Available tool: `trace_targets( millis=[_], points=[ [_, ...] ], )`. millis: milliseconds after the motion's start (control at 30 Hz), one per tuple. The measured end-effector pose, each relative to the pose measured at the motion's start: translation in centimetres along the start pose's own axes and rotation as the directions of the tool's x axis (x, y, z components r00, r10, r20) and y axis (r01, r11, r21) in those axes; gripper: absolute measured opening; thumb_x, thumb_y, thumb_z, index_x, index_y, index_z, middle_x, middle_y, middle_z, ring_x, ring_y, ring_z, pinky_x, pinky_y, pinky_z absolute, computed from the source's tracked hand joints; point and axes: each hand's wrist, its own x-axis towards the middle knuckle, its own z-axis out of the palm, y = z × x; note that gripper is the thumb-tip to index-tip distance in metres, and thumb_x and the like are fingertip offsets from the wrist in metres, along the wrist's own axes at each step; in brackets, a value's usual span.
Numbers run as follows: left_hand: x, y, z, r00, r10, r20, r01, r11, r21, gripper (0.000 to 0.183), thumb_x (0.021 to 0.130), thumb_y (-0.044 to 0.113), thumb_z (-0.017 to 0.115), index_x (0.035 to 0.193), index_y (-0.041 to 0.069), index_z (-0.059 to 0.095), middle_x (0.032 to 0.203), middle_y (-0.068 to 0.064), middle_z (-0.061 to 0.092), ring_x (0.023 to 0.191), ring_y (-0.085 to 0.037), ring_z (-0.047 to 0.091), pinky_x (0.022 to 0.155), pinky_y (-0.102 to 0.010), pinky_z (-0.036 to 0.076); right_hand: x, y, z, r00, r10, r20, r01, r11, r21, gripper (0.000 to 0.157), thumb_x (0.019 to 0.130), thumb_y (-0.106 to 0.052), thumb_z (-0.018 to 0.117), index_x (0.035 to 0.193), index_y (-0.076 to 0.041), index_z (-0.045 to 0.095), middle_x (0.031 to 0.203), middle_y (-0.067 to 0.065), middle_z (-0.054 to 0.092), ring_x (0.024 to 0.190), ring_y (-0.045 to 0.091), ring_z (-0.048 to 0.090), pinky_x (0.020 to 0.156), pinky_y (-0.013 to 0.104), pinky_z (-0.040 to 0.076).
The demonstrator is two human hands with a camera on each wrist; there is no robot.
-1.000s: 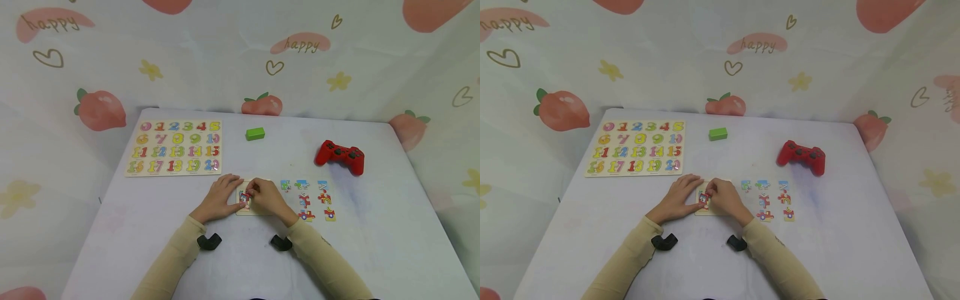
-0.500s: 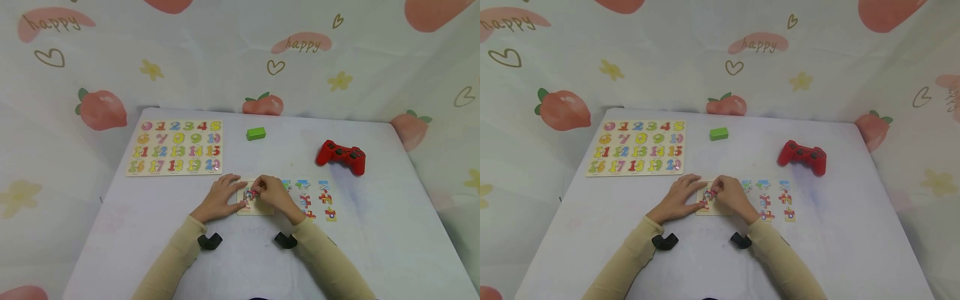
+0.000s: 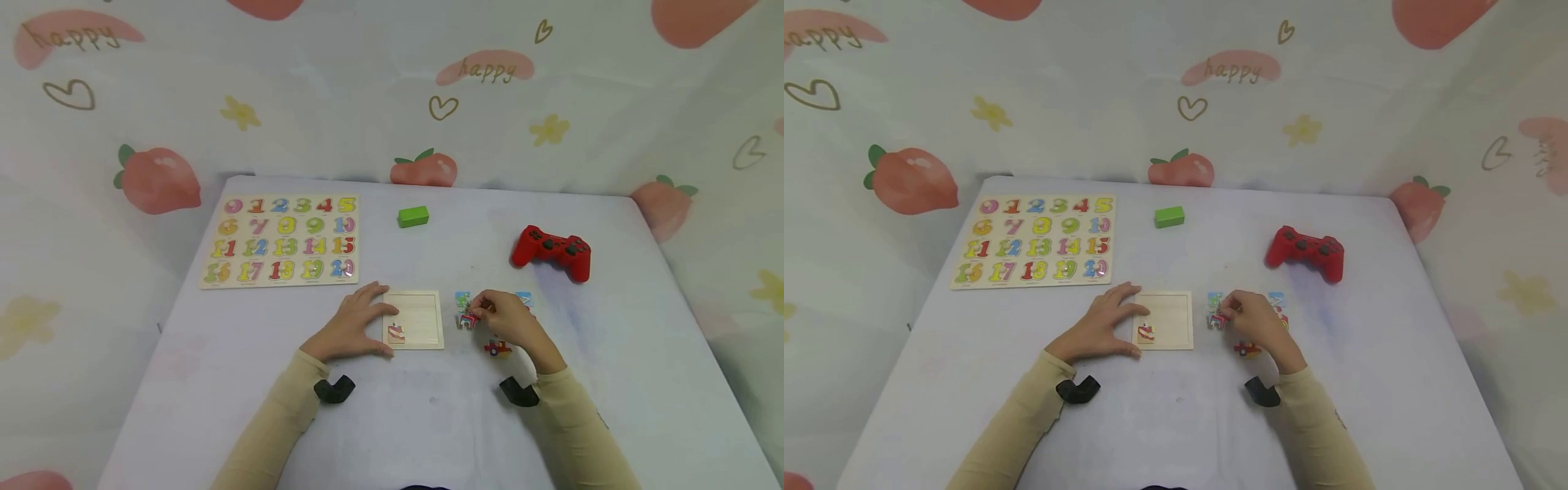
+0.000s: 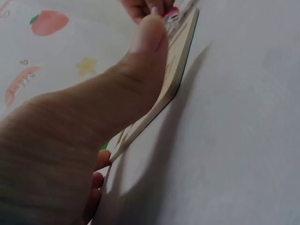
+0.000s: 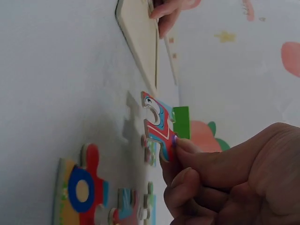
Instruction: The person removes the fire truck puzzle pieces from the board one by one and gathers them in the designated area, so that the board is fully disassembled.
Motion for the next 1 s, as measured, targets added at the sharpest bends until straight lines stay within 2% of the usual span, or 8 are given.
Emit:
trace_targets(
  millis=[100,200,433,833,1000],
  points=[
    [-0.1,-0.1,-0.1,1.0,0.008,0.025,-0.008,1.0,0.015,0.087,0.062,0.062,0.08,0.136,0.026,0.052,0.154,-0.003,0.028,0.146,-0.024,0.015,0.108,-0.05,0.027,0.0,0.3,0.2,1.0,0.005,0.006,-0.005,1.0,-0.009,0.006,0.093,-0.008,0.06,0.091,-0.005,0.063,0.079,0.007,0.062,0.062,0.016,0.05,0.055,0.03,0.043],
    [-0.1,-0.1,-0.1,0.999,0.011,0.031,-0.012,1.0,0.029,0.092,0.065,0.062,0.078,0.143,0.026,0.044,0.155,-0.002,0.027,0.146,-0.024,0.016,0.108,-0.049,0.028,0.1,0.6,0.6,1.0,0.006,-0.01,-0.006,0.999,-0.038,0.006,0.093,-0.009,0.06,0.089,-0.006,0.064,0.078,0.004,0.062,0.066,0.015,0.05,0.057,0.028,0.043],
    [-0.1,0.1,-0.1,0.999,0.002,0.033,-0.003,0.999,0.04,0.091,0.069,0.06,0.076,0.145,0.024,0.041,0.156,-0.001,0.027,0.147,-0.023,0.016,0.108,-0.049,0.028,0.2,0.9,1.1,0.999,-0.026,-0.047,0.023,0.997,-0.073,0.005,0.092,-0.006,0.061,0.088,-0.006,0.064,0.077,0.002,0.063,0.068,0.015,0.051,0.059,0.028,0.043],
    [0.0,0.0,0.0,0.999,-0.014,0.044,0.011,0.999,0.053,0.093,0.07,0.062,0.074,0.147,0.023,0.039,0.157,0.0,0.025,0.147,-0.021,0.014,0.109,-0.047,0.026,0.0,0.5,0.9,0.996,-0.031,-0.082,0.026,0.998,-0.064,0.006,0.092,-0.009,0.063,0.091,-0.004,0.063,0.08,0.003,0.065,0.069,0.015,0.053,0.059,0.027,0.044],
    [-0.1,0.1,0.0,0.999,-0.015,0.039,0.013,0.999,0.052,0.094,0.07,0.062,0.074,0.147,0.022,0.039,0.156,-0.001,0.026,0.146,-0.022,0.016,0.109,-0.048,0.027,0.1,-1.0,2.4,0.986,-0.112,-0.125,0.107,0.993,-0.052,0.004,0.089,-0.007,0.065,0.092,-0.004,0.064,0.085,0.004,0.066,0.067,0.013,0.053,0.058,0.027,0.045]
  ],
)
